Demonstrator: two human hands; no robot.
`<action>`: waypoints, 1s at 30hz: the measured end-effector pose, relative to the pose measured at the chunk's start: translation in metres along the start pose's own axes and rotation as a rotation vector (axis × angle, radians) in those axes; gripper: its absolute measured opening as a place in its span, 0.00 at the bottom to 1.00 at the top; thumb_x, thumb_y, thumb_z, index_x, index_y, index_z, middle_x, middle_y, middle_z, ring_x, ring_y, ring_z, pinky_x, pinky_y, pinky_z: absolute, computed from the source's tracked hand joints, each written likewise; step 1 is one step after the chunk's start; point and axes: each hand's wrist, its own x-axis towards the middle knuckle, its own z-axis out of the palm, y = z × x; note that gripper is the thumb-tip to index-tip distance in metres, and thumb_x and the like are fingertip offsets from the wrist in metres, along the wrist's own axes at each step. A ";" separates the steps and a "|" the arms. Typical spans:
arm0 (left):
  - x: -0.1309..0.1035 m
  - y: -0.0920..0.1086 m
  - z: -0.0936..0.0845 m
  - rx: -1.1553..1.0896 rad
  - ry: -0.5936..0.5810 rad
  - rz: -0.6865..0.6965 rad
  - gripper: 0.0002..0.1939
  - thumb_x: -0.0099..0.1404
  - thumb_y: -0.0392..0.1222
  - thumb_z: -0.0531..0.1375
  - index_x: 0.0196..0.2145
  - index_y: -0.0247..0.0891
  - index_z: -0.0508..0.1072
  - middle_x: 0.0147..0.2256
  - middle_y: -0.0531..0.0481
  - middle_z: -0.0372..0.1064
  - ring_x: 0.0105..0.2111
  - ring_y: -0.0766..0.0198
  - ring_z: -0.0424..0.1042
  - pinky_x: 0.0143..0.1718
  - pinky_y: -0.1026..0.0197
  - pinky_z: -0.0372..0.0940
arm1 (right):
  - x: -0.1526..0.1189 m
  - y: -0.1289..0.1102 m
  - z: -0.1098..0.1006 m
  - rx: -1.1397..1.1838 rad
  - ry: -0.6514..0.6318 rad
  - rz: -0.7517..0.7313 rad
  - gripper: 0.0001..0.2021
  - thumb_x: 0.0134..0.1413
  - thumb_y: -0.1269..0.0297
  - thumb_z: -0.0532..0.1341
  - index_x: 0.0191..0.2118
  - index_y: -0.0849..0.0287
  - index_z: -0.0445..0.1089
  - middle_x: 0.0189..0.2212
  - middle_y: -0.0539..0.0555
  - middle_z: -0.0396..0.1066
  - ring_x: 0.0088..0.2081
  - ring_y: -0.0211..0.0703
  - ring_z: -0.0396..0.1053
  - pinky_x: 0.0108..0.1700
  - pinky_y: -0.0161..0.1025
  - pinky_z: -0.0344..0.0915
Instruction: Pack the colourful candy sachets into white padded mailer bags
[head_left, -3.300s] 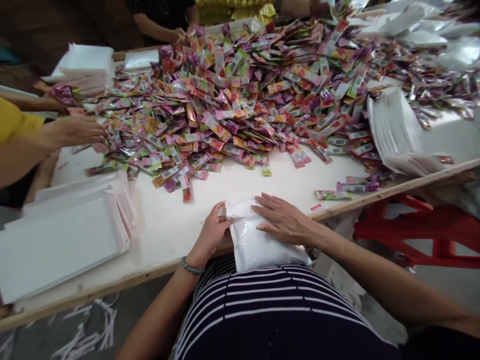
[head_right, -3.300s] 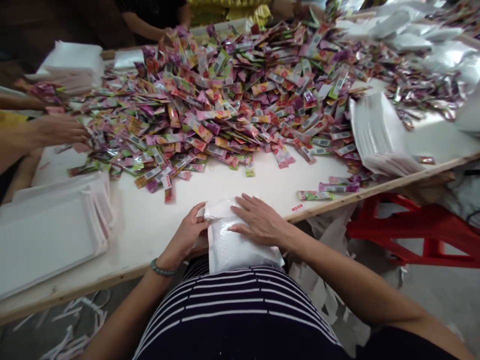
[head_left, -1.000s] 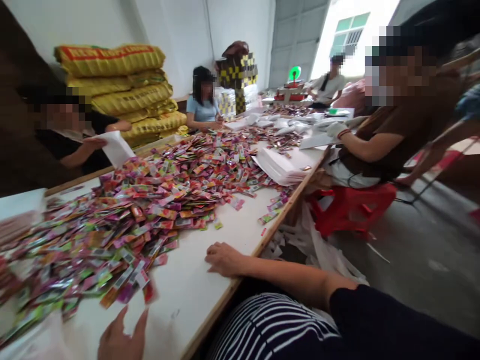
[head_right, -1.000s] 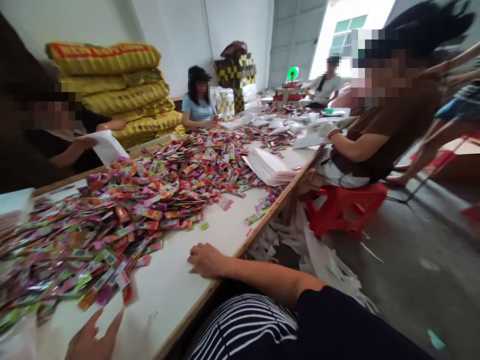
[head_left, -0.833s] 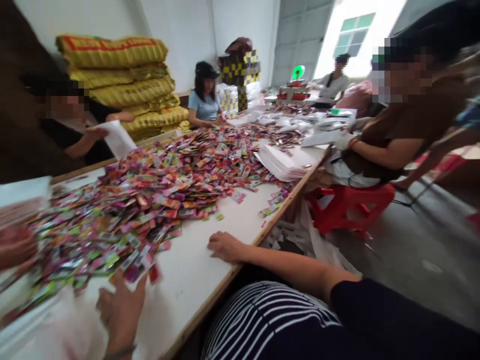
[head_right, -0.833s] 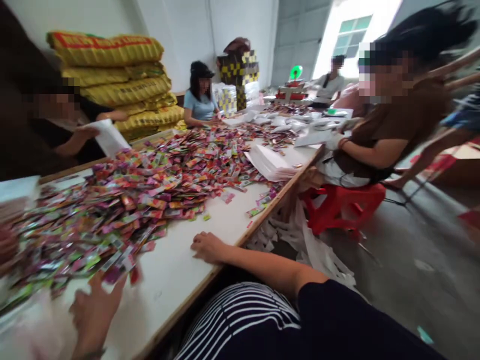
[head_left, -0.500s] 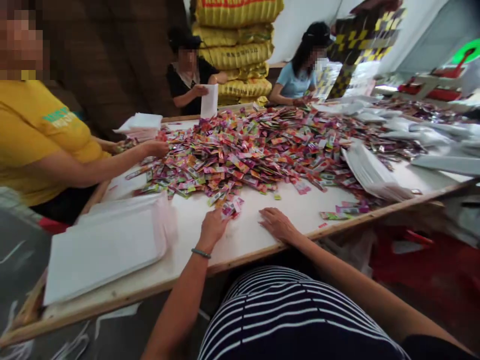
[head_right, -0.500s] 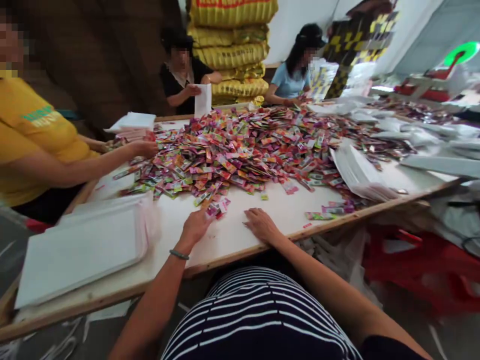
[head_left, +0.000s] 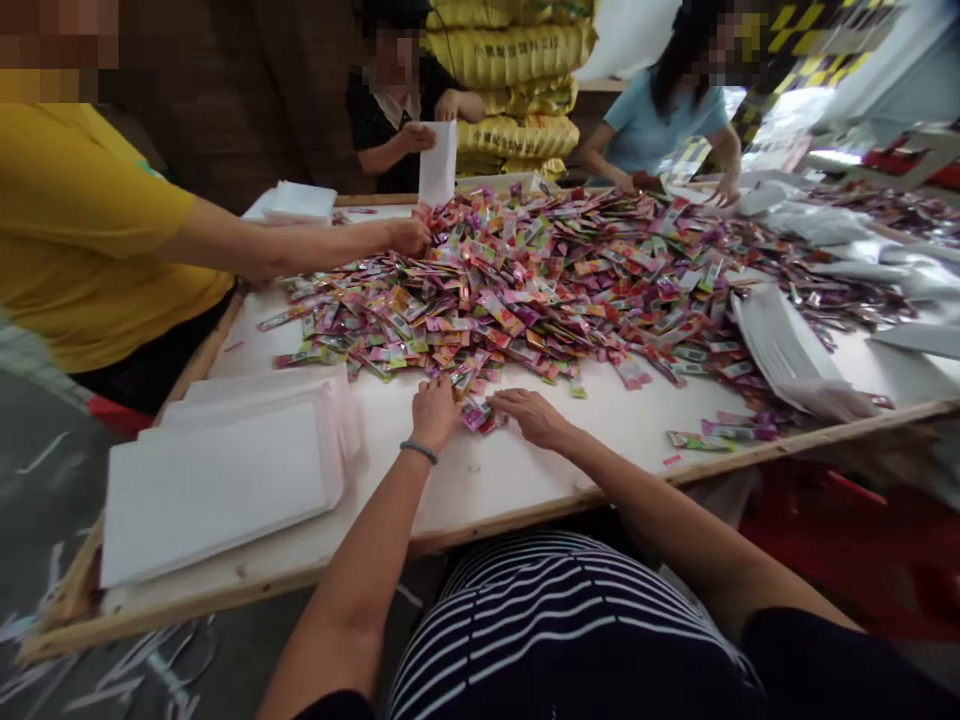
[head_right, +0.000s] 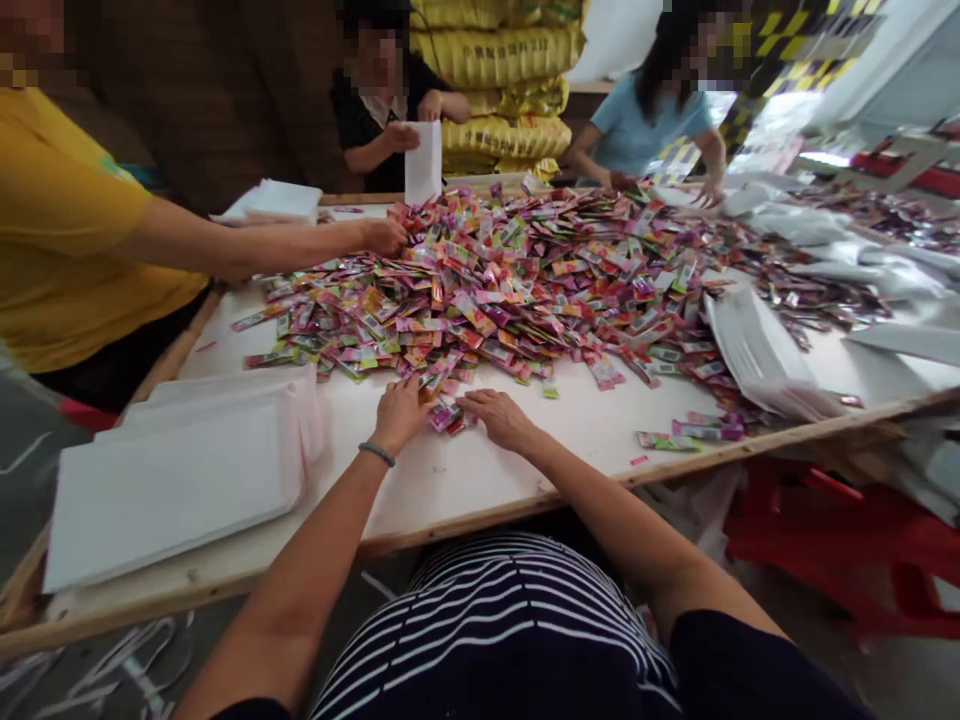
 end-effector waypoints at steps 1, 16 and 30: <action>0.002 -0.001 0.001 0.008 -0.003 0.006 0.24 0.63 0.45 0.60 0.54 0.29 0.67 0.48 0.35 0.70 0.49 0.48 0.65 0.48 0.53 0.60 | -0.003 0.004 0.000 0.027 0.028 0.012 0.26 0.56 0.81 0.52 0.59 0.57 0.66 0.58 0.59 0.66 0.57 0.47 0.63 0.56 0.45 0.61; 0.000 -0.014 0.006 -0.149 -0.032 0.007 0.18 0.63 0.37 0.55 0.51 0.34 0.71 0.44 0.40 0.71 0.46 0.54 0.68 0.47 0.56 0.62 | -0.026 -0.037 -0.010 -0.101 0.057 0.256 0.13 0.64 0.73 0.50 0.39 0.62 0.71 0.38 0.59 0.71 0.40 0.44 0.66 0.43 0.38 0.58; 0.006 -0.044 -0.009 -0.554 -0.151 -0.187 0.14 0.53 0.45 0.62 0.37 0.38 0.79 0.26 0.50 0.75 0.27 0.64 0.69 0.29 0.64 0.60 | -0.093 -0.030 -0.029 -0.154 0.264 0.395 0.23 0.59 0.73 0.51 0.60 0.57 0.63 0.60 0.63 0.61 0.59 0.55 0.58 0.54 0.51 0.58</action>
